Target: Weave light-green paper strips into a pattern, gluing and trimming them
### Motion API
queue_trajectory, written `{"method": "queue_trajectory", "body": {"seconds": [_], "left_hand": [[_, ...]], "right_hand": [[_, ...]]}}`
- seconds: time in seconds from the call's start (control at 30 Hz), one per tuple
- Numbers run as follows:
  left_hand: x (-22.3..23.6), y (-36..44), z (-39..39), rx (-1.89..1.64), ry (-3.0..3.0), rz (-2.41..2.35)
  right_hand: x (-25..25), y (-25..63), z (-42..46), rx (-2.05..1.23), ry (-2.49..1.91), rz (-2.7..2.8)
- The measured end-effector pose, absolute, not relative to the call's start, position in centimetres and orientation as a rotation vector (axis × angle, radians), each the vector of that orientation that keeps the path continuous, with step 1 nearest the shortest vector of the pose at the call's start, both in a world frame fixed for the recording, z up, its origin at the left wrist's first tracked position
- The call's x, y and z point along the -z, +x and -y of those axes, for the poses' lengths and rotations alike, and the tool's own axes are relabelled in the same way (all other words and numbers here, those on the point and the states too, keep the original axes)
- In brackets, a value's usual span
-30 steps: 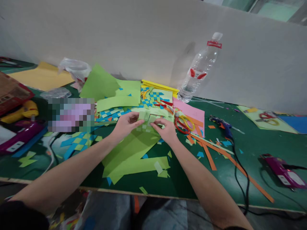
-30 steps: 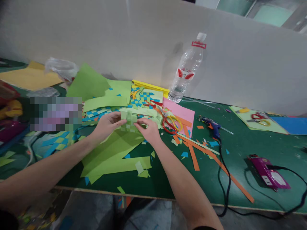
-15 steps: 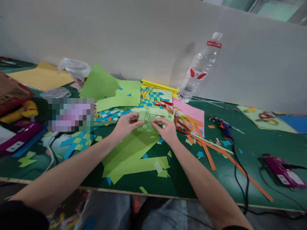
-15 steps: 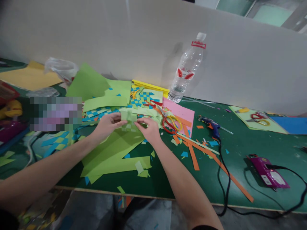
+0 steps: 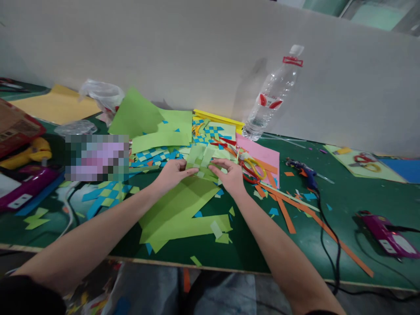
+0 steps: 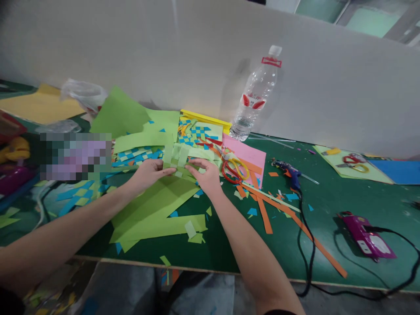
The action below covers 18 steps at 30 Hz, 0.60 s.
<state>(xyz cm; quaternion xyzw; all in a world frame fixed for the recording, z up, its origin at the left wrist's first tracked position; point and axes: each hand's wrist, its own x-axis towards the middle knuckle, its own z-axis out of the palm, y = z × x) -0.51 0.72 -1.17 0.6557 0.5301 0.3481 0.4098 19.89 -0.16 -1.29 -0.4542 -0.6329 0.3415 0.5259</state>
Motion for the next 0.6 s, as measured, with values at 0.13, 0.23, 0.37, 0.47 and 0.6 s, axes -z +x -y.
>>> {"method": "queue_trajectory", "body": {"seconds": [0.13,0.23,0.37,0.47,0.6], "left_hand": [[1.29,-0.61,-0.9,-0.916,1.636,-1.323],[1.36,-0.61,-0.88,-0.937,1.618,-1.314],[1.17,-0.6,-0.77,-0.948,1.614,-1.344],[1.11,-0.64,-0.76,-0.941,1.626,-1.347],[1.4,-0.74,-0.86,-0.946,1.617,-1.323]], "right_hand": [[1.55,20.06,-0.15,-0.823,-1.104,1.5],[1.62,20.15,-0.27,-0.824,-1.106,1.505],[1.44,20.23,-0.24,-0.797,-1.087,1.523],[1.43,20.3,-0.24,-0.767,-1.081,1.537],[1.54,20.42,-0.27,-0.747,-1.081,1.546]]}}
